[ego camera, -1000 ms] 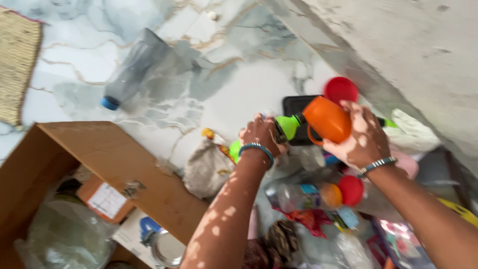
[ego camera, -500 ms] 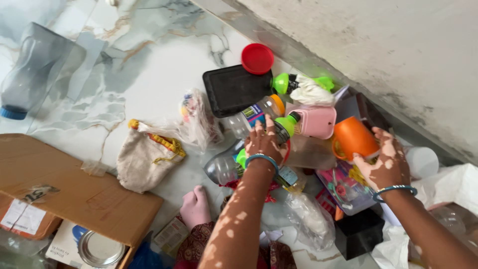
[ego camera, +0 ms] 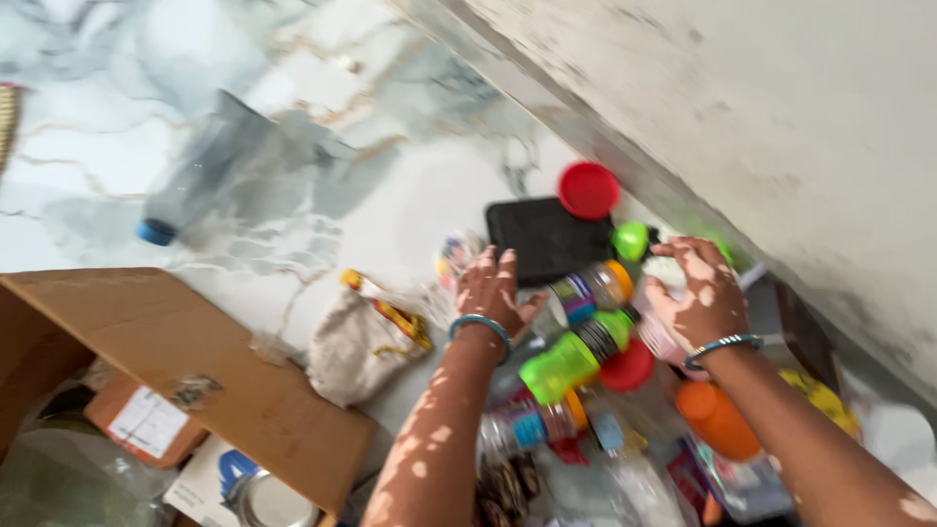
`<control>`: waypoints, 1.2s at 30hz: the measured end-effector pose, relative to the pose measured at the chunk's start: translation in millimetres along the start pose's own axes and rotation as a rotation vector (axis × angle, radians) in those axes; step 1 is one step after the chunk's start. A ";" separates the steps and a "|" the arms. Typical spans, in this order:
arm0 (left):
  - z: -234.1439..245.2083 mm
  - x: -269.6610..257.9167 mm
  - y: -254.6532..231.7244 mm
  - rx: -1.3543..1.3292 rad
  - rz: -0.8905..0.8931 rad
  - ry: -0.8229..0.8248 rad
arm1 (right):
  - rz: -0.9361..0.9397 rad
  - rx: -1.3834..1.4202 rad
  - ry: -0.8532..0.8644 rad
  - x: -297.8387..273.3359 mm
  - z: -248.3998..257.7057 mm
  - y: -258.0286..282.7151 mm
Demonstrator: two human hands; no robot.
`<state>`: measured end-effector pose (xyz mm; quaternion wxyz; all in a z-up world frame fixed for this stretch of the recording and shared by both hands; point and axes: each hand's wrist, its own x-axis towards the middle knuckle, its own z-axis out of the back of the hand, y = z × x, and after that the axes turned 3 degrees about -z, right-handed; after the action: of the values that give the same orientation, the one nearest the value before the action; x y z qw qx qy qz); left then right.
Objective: The person sits on the floor and wipes several plastic bottles and containers with a red cloth. They pick up each item, wipe it, and place it into a white tote bag.
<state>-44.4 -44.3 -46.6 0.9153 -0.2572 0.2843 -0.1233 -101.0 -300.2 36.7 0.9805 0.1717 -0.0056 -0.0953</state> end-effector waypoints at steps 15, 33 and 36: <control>182.2 77.6 258.8 0.152 0.441 -0.200 | 0.217 0.089 0.395 220.8 -188.4 248.4; 190.6 65.8 349.3 -0.008 0.823 -0.027 | 0.218 -0.030 0.570 181.3 -283.3 292.0; 167.4 64.0 312.4 0.005 0.648 0.029 | 0.116 -0.085 0.441 183.4 -269.1 225.5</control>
<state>129.9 260.5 -126.6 0.9034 -0.1492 0.3643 0.1702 132.5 -36.5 -144.3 0.9681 0.1464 0.2031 0.0009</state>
